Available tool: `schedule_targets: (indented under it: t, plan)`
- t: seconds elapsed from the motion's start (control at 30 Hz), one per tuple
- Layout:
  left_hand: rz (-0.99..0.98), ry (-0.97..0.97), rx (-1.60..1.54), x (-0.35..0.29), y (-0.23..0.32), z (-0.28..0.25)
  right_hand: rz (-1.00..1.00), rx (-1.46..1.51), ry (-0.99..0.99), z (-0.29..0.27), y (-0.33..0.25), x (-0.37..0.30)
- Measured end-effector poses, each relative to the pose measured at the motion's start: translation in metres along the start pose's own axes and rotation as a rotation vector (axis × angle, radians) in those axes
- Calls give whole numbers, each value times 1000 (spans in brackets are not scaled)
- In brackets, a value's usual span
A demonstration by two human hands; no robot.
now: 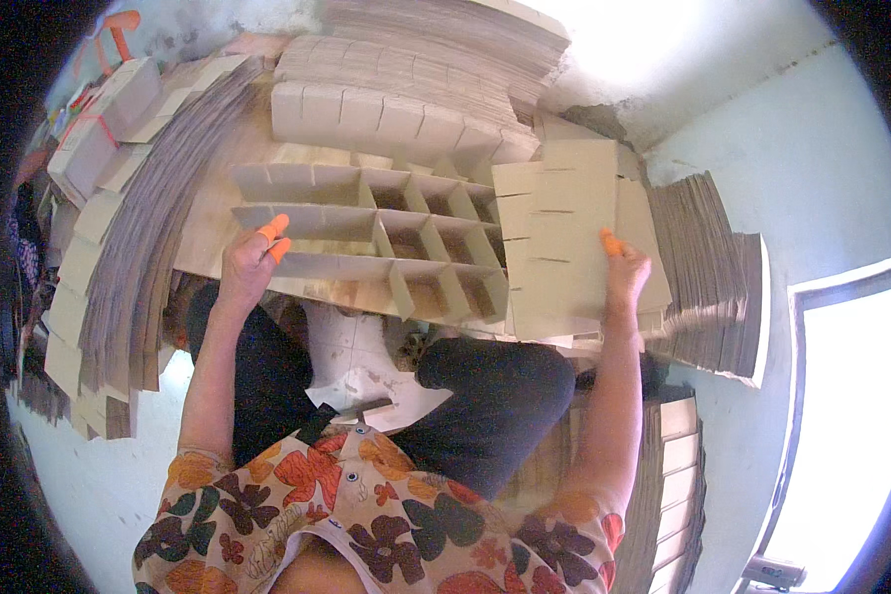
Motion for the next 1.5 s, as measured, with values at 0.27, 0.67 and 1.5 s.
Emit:
schedule_targets:
  t: [0.27, 0.67, 1.5]
  plan:
    - [186, -228, 22, 1, 12, 26, -151, 458, -127, -17, -164, -39]
    - [149, -219, -56, -4, 8, 42, -501, 339, -477, 107, -285, -109]
    - [69, -258, -45, -3, 0, 48, -810, 226, -576, 198, -301, -143]
Point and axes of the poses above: each hand's wrist, its own x-axis towards the middle knuckle, its own z-axis out of the palm, y = z × x, the point moved 5 cm from there along x, towards the middle knuckle, and after that the axes turned 1 degree about -y, right-handed, at the moved point
